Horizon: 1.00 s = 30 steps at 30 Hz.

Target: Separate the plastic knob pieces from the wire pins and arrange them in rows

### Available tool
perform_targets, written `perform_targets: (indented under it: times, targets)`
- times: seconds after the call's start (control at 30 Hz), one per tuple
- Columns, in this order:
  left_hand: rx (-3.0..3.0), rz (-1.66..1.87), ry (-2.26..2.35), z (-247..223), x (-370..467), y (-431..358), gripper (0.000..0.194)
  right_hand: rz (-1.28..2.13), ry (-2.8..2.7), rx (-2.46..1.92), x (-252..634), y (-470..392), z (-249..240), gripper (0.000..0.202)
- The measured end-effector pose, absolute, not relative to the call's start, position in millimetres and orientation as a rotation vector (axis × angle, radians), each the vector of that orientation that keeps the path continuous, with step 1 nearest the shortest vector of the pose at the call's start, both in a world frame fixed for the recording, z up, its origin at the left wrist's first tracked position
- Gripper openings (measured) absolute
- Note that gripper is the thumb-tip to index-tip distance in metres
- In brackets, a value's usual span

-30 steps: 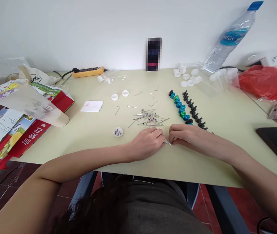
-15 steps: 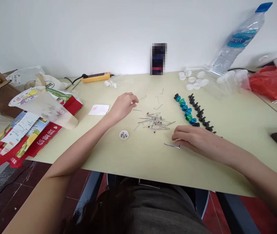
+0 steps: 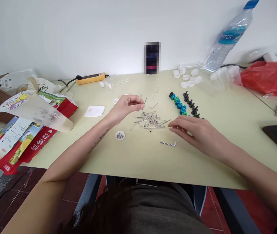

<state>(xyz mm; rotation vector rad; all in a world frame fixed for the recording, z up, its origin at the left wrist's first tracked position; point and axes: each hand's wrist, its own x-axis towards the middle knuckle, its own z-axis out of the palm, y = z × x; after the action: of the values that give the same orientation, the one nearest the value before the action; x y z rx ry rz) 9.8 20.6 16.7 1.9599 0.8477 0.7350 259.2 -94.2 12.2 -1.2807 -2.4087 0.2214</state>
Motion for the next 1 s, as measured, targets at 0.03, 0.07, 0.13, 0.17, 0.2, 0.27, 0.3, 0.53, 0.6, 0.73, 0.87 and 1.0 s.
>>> perform_targets:
  times: [0.03, 0.07, 0.13, 0.17, 0.2, 0.27, 0.3, 0.53, 0.6, 0.73, 0.87, 1.0]
  targets:
    - [1.776, 0.770, 0.781, 16.8, 16.8, 10.4, 0.016, 0.207, -2.345, -1.285, 257.9, -95.5, 11.7, 0.024]
    - [1.616, 0.763, 0.737, 15.4, 23.9, -0.4, 0.017, 0.203, -2.294, -1.279, 256.2, -97.0, 11.2, 0.024]
    - [1.366, 0.698, 0.710, 9.1, 36.7, -21.3, 0.018, 0.266, -2.234, -1.250, 251.7, -99.9, 9.9, 0.026]
    - [1.285, 0.668, 0.698, 4.9, 42.0, -30.3, 0.018, 0.344, -2.205, -1.239, 249.1, -101.0, 9.0, 0.027]
    - [1.232, 0.658, 0.681, 0.5, 46.2, -37.7, 0.017, 0.456, -2.161, -1.230, 246.6, -101.7, 8.1, 0.027]
    - [1.179, 0.662, 0.659, -7.5, 51.6, -47.9, 0.017, 0.751, -2.017, -1.211, 242.2, -101.3, 6.1, 0.024]
    - [1.177, 0.676, 0.654, -11.0, 53.1, -50.9, 0.017, 0.912, -1.936, -1.198, 240.7, -100.5, 5.3, 0.024]
    - [1.436, 0.693, 0.720, -13.5, 51.7, -48.4, 0.019, 1.246, -1.866, -1.205, 244.8, -94.5, 6.0, 0.024]
    - [1.640, 0.751, 0.798, -2.2, 44.4, -38.2, 0.023, 0.931, -2.066, -1.267, 248.6, -93.9, 7.6, 0.021]
    - [2.277, 0.863, 1.079, 27.2, 11.7, -8.2, 0.019, 0.412, -2.539, -1.279, 255.5, -91.8, 9.9, 0.027]
    - [2.597, 0.677, 1.529, 32.7, -29.8, 15.6, 0.017, 0.398, -2.740, -1.201, 260.2, -89.2, 10.1, 0.030]
    - [2.514, 0.409, 1.709, 16.0, -50.8, 27.7, 0.012, 0.434, -2.729, -1.160, 263.1, -87.2, 8.5, 0.028]
